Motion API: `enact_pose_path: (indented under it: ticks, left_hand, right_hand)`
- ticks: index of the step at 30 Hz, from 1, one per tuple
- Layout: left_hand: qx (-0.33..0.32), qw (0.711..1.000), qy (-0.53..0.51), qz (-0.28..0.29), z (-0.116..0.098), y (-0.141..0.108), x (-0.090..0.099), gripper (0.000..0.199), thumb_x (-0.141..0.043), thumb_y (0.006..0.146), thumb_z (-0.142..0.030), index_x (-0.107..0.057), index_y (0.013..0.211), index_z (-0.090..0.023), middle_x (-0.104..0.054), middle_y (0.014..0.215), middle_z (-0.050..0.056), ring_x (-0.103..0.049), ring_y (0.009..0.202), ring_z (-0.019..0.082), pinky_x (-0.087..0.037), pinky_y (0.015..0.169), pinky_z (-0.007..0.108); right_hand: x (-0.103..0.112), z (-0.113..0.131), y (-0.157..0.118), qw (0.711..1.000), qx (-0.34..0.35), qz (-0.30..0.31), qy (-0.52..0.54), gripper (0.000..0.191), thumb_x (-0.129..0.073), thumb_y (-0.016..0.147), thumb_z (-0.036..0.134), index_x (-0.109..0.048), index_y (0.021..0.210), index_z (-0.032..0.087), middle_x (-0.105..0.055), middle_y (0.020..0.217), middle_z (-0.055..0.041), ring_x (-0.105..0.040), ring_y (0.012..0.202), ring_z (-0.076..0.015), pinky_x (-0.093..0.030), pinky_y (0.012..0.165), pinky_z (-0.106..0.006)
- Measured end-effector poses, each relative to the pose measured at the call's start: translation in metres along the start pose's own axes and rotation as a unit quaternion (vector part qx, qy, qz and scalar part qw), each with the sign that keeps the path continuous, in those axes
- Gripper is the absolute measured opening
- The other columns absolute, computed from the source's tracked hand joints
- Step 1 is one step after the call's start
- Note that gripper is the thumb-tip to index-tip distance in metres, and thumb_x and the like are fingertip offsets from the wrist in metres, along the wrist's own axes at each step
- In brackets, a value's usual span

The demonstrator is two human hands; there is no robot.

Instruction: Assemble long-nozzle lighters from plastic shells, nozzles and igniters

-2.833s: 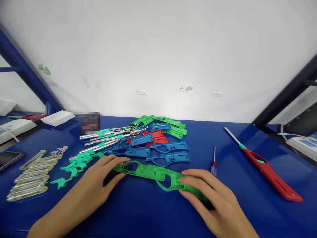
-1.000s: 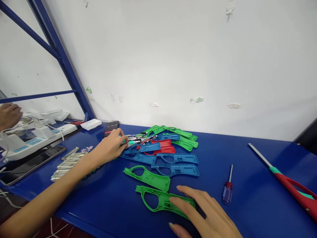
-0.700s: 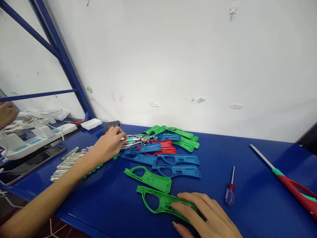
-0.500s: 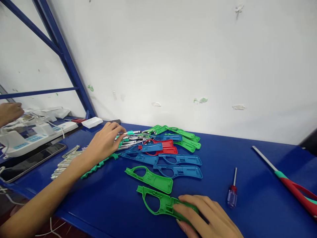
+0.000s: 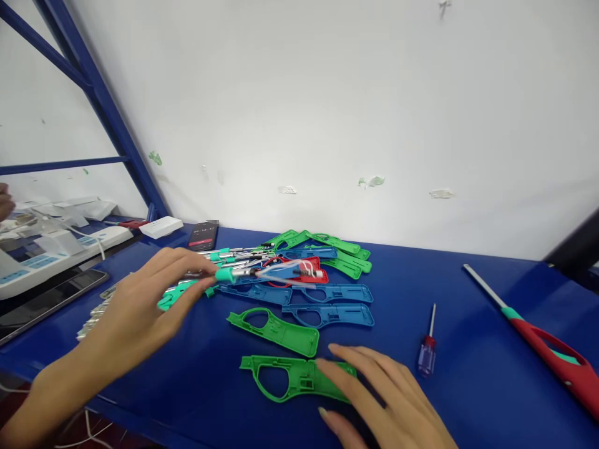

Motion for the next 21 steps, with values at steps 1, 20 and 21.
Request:
enact_pose_path:
  ticks: [1,20,21]
  left_hand:
    - [-0.002,1.0,-0.019,0.013,-0.005,-0.005,0.003,0.01,-0.055,0.11,-0.024,-0.063,0.115,-0.027,-0.069,0.112,0.002,-0.064,0.107,0.021,-0.05,0.091,0.033]
    - [-0.035,0.968,-0.173,0.18,-0.037,-0.031,-0.032,0.012,-0.056,0.112,-0.027,-0.067,0.116,-0.029,-0.07,0.114,-0.001,-0.065,0.105,0.017,-0.05,0.093,0.028]
    - [-0.031,0.967,-0.171,0.185,-0.036,-0.032,-0.032,0.012,-0.056,0.113,-0.029,-0.067,0.117,-0.029,-0.069,0.115,-0.002,-0.065,0.105,0.017,-0.049,0.094,0.028]
  right_hand:
    - [0.003,0.001,0.0,0.999,-0.034,-0.008,0.003,0.035,-0.057,0.108,0.046,-0.067,0.138,0.031,-0.079,0.128,-0.0018,-0.079,0.111,-0.0201,-0.066,0.093,-0.027]
    - [0.022,0.014,0.003,0.99,-0.115,0.051,0.059,0.026,-0.06,0.11,0.03,-0.062,0.135,0.032,-0.078,0.121,0.005,-0.075,0.108,-0.0118,-0.053,0.103,-0.023]
    - [0.023,0.013,0.004,0.991,-0.112,0.049,0.058,0.024,-0.059,0.11,0.028,-0.063,0.133,0.031,-0.078,0.12,0.0045,-0.075,0.107,-0.0122,-0.054,0.102,-0.023]
Point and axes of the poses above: each hand's wrist, its own y-axis towards the middle knuckle, its own x-axis out of the back of the hand, z = x × y, the point moved 2 cm from there along y, towards the middle knuckle
